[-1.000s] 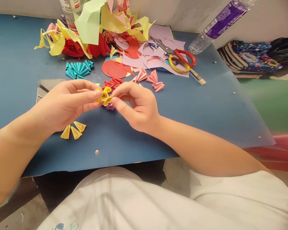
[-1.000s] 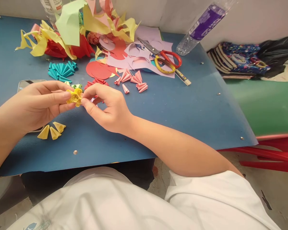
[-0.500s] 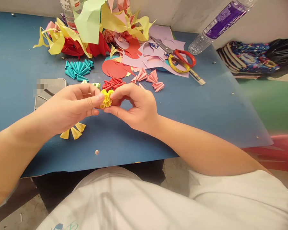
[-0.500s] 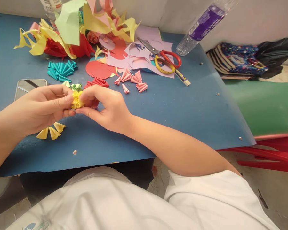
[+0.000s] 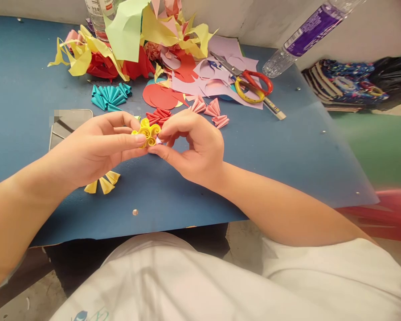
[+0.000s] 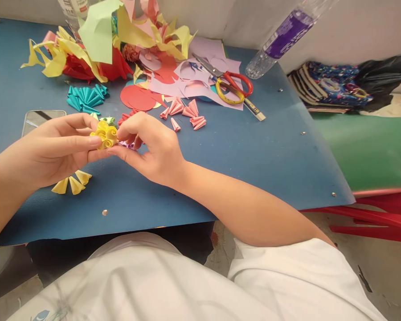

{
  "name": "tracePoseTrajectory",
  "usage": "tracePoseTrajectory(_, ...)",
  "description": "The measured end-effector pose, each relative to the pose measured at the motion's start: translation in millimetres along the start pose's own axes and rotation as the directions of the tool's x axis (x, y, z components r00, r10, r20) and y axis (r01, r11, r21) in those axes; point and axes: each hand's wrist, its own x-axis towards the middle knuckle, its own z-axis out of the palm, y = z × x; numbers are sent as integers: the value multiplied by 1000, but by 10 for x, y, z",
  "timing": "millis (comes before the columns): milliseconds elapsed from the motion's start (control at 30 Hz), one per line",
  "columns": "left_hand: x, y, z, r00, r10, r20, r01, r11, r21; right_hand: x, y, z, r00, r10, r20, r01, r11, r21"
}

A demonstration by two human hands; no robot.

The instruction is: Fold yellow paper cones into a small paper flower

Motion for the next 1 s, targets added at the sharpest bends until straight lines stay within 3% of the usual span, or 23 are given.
tracePoseTrajectory(167, -11, 7, 13, 999, -38, -7, 38, 999, 1, 16, -10, -7, 986, -164, 9, 164, 973, -162)
tracePoseTrajectory(367, -34, -9, 38, 998, -65, 16, 65, 998, -7, -3, 13, 23, 973, -229, 19, 225, 934, -278)
tracePoseTrajectory(800, -28, 2, 28, 997, -74, -7, 74, 997, -34, -20, -14, 7, 984, -169, 65, 179, 954, -238)
tracePoseTrajectory(1000, -43, -22, -6, 999, -44, -18, 44, 999, -5, -3, -27, 11, 984, -177, 23, 177, 961, -213)
